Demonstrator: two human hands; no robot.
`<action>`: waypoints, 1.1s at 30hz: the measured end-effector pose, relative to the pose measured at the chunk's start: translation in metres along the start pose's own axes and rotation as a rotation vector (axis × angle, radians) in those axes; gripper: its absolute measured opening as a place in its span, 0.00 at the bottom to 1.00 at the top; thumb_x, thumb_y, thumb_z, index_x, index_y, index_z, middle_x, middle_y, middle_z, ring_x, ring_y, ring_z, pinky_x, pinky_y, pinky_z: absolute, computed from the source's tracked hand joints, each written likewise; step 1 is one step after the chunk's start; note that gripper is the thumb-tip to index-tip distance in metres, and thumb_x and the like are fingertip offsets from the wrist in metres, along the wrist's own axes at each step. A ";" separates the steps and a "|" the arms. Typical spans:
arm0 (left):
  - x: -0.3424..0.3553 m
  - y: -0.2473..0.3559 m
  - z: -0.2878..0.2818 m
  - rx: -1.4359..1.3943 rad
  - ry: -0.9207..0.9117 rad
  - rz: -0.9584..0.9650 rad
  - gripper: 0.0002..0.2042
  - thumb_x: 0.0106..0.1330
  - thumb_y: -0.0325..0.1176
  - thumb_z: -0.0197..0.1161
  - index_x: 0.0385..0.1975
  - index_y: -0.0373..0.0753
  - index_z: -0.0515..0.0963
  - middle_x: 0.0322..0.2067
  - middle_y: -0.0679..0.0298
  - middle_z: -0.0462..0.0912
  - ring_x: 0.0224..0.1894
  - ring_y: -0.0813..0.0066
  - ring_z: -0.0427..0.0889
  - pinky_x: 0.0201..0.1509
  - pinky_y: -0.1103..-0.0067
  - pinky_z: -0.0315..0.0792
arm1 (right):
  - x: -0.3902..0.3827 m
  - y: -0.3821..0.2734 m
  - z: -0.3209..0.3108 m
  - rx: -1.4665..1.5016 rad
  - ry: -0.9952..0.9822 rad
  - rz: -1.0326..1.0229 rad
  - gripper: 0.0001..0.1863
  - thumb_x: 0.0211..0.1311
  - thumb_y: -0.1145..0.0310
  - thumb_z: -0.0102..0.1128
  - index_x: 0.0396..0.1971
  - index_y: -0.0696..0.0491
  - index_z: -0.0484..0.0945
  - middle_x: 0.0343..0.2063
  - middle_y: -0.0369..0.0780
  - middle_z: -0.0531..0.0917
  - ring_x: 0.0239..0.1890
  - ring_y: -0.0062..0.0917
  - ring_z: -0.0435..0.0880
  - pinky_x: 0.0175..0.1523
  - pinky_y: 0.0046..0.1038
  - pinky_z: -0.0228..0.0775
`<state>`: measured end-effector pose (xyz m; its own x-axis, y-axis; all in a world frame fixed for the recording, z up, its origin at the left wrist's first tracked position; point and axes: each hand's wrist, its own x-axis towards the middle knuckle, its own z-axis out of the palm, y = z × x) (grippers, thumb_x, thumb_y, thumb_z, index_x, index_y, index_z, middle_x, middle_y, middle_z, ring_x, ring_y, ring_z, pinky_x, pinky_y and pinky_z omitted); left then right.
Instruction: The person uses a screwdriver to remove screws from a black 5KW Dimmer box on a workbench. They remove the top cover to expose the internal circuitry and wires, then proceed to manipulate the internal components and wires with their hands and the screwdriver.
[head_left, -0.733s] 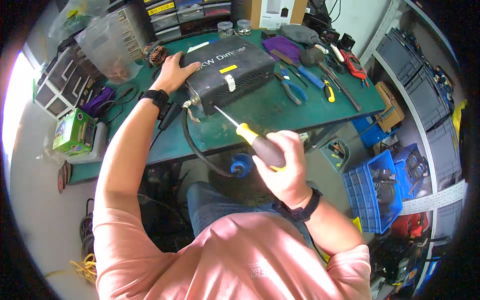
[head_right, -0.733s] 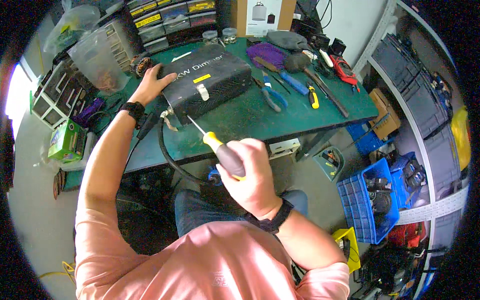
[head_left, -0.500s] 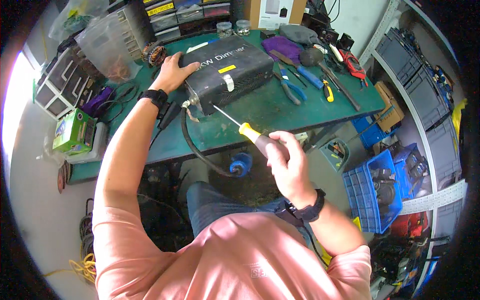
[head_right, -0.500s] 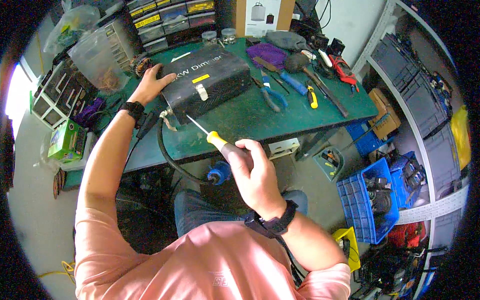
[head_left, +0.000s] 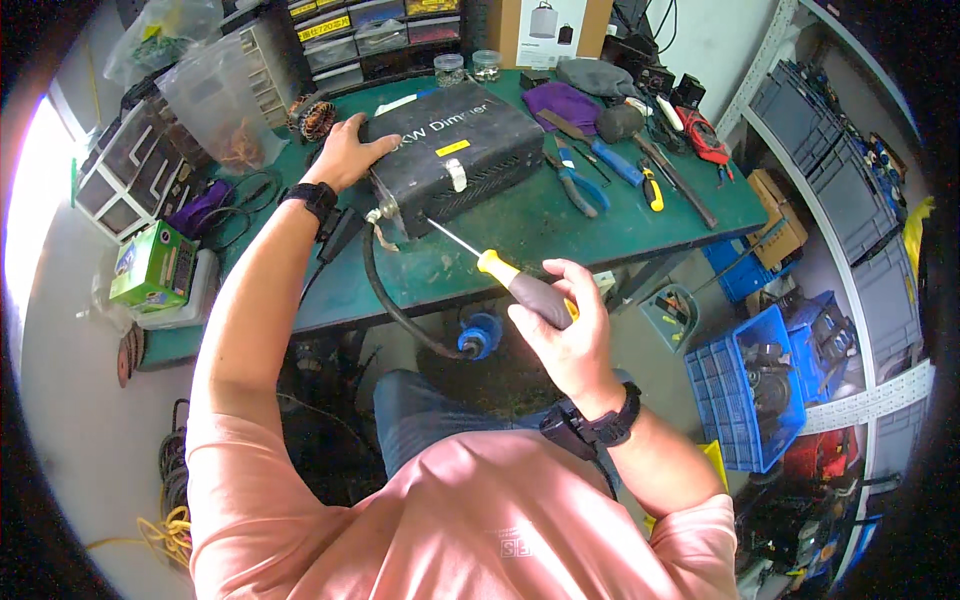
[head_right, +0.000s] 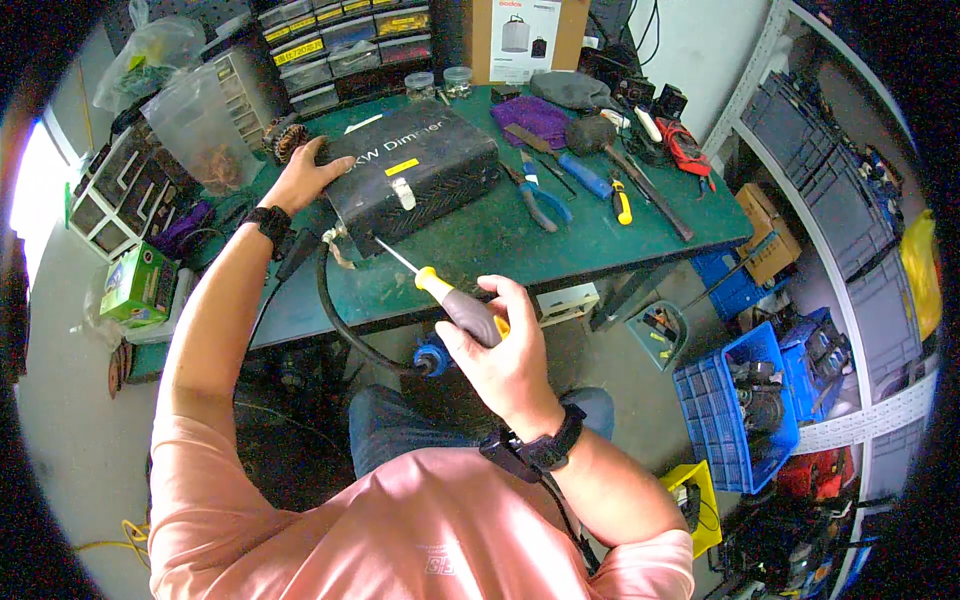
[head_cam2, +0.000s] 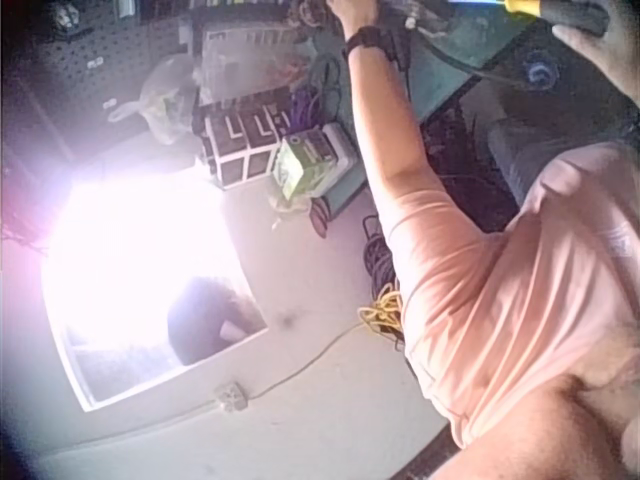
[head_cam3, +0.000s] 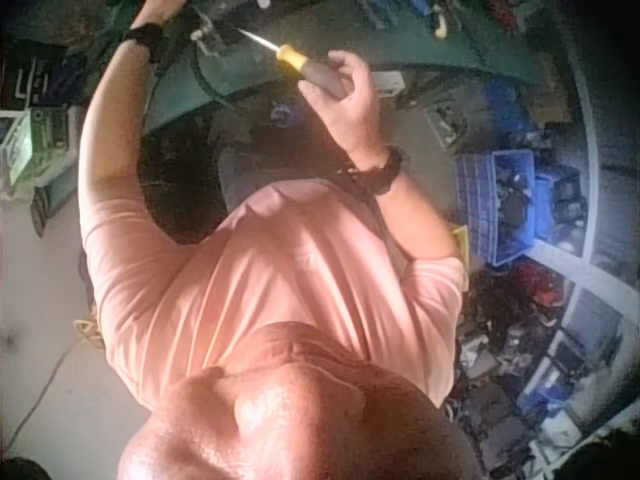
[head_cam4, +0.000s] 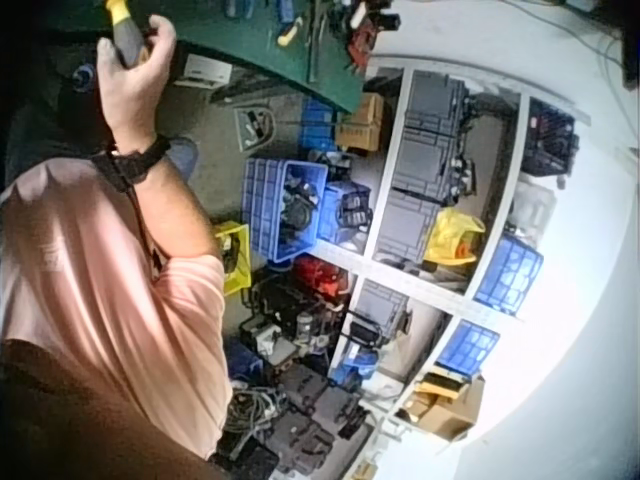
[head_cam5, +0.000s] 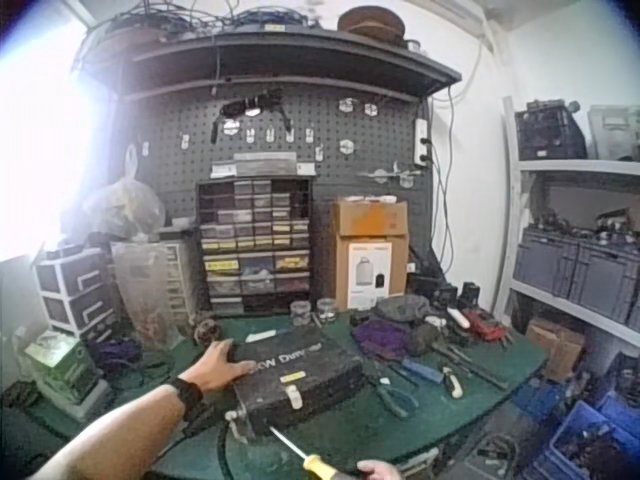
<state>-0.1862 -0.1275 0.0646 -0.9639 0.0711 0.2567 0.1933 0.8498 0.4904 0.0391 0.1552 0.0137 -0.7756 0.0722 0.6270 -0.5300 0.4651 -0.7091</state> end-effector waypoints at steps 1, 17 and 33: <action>0.000 -0.001 0.000 -0.009 -0.007 0.001 0.44 0.54 0.59 0.62 0.61 0.26 0.60 0.59 0.39 0.63 0.64 0.53 0.62 0.67 0.71 0.55 | -0.002 -0.002 -0.003 0.113 -0.070 0.201 0.16 0.65 0.66 0.54 0.49 0.56 0.69 0.23 0.35 0.76 0.18 0.12 0.71 0.21 0.16 0.63; 0.003 -0.003 0.002 -0.005 -0.014 0.009 0.46 0.54 0.61 0.61 0.62 0.26 0.59 0.60 0.41 0.63 0.64 0.54 0.62 0.67 0.70 0.57 | 0.000 -0.018 -0.013 0.219 -0.130 0.436 0.20 0.57 0.70 0.63 0.49 0.57 0.69 0.31 0.42 0.76 0.31 0.24 0.75 0.34 0.26 0.69; -0.029 0.010 -0.035 -0.316 0.312 -0.034 0.19 0.66 0.44 0.55 0.42 0.30 0.77 0.38 0.59 0.81 0.39 0.71 0.78 0.48 0.78 0.69 | 0.005 -0.012 -0.009 -0.031 -0.043 0.056 0.23 0.51 0.72 0.67 0.47 0.55 0.70 0.30 0.41 0.75 0.30 0.28 0.75 0.34 0.30 0.68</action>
<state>-0.1499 -0.1396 0.0911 -0.8786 -0.1562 0.4514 0.2558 0.6443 0.7207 0.0450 0.1579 0.0280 -0.8183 0.0613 0.5714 -0.4747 0.4885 -0.7322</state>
